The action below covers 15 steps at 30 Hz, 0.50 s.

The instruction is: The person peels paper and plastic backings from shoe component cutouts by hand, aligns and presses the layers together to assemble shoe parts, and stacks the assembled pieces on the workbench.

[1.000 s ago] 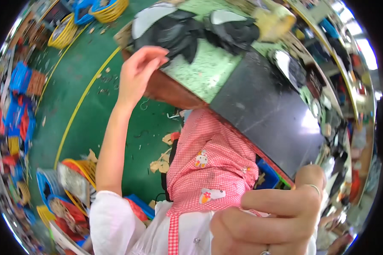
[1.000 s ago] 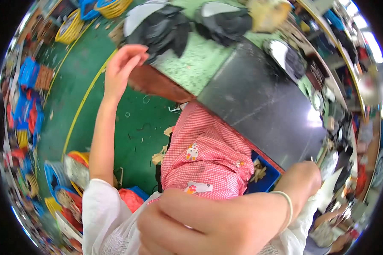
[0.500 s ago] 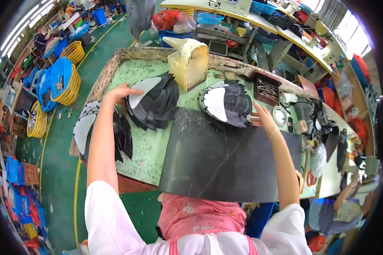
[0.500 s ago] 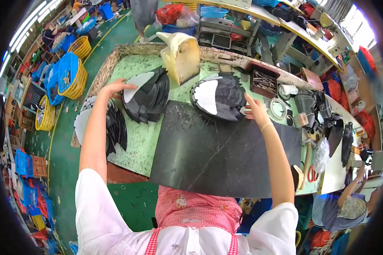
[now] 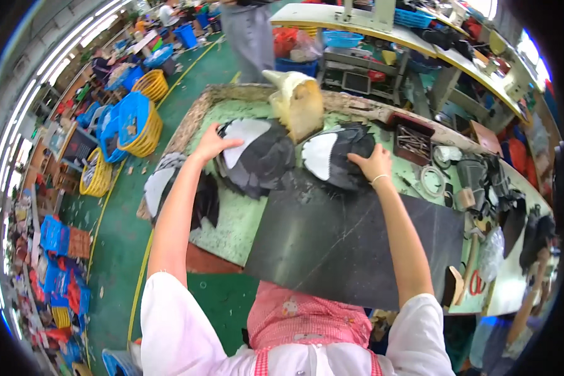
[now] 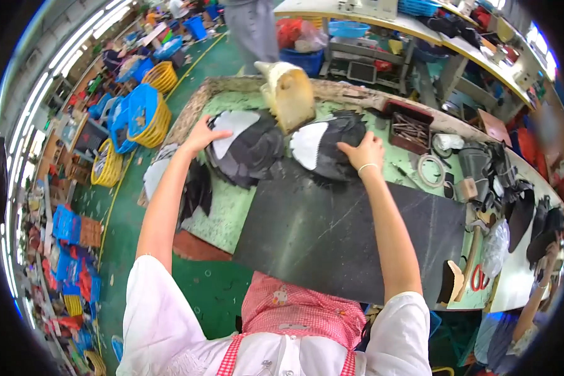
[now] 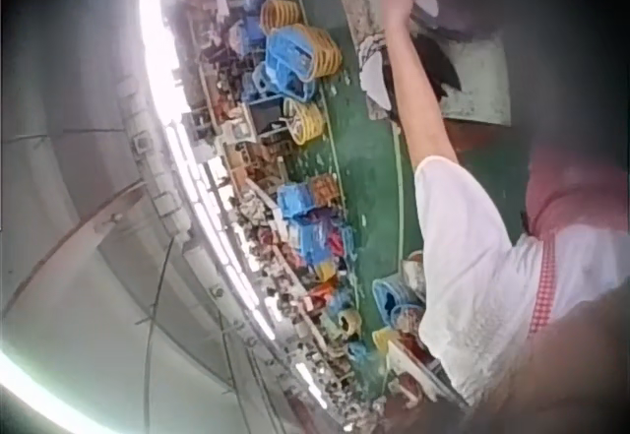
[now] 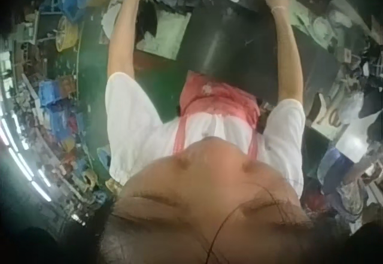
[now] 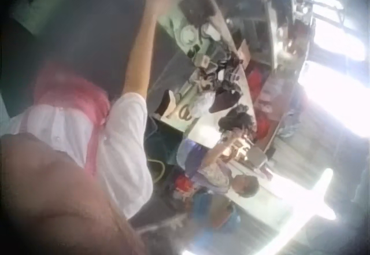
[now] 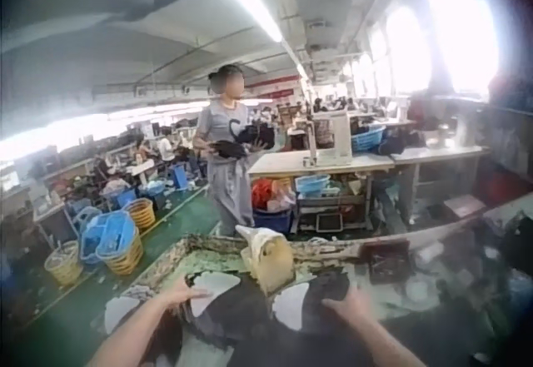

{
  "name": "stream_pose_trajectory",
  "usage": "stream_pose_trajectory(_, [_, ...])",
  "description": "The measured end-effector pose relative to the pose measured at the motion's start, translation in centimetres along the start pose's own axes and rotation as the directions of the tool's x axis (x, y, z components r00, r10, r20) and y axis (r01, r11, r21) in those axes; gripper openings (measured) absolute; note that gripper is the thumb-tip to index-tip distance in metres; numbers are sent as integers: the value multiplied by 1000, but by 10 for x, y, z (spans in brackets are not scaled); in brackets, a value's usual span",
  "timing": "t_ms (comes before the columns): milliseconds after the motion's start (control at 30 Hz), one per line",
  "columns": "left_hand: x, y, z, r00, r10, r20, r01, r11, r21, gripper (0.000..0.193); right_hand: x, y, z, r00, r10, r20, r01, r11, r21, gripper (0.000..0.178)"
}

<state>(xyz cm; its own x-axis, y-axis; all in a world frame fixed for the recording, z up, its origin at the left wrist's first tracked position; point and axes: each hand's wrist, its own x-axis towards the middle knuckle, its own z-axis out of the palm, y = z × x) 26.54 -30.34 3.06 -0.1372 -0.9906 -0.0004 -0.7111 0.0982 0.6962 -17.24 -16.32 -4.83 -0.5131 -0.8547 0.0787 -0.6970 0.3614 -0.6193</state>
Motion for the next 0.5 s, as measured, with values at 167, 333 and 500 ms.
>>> stream_pose_trajectory(167, [-48,57,-9,987,53,-150,-73,988,-132,111,20,44,-12,978,136,156,-156,979,130,103])
stream_pose_trajectory(333, [-74,51,-21,991,-26,-132,-72,730,-679,100,11,33,2,986,50,157,-106,920,376,90])
stream_pose_trajectory(500, [-116,47,19,988,-150,-18,41,380,-924,71,-4,37,-41,1000,-12,17,-9,468,884,62])
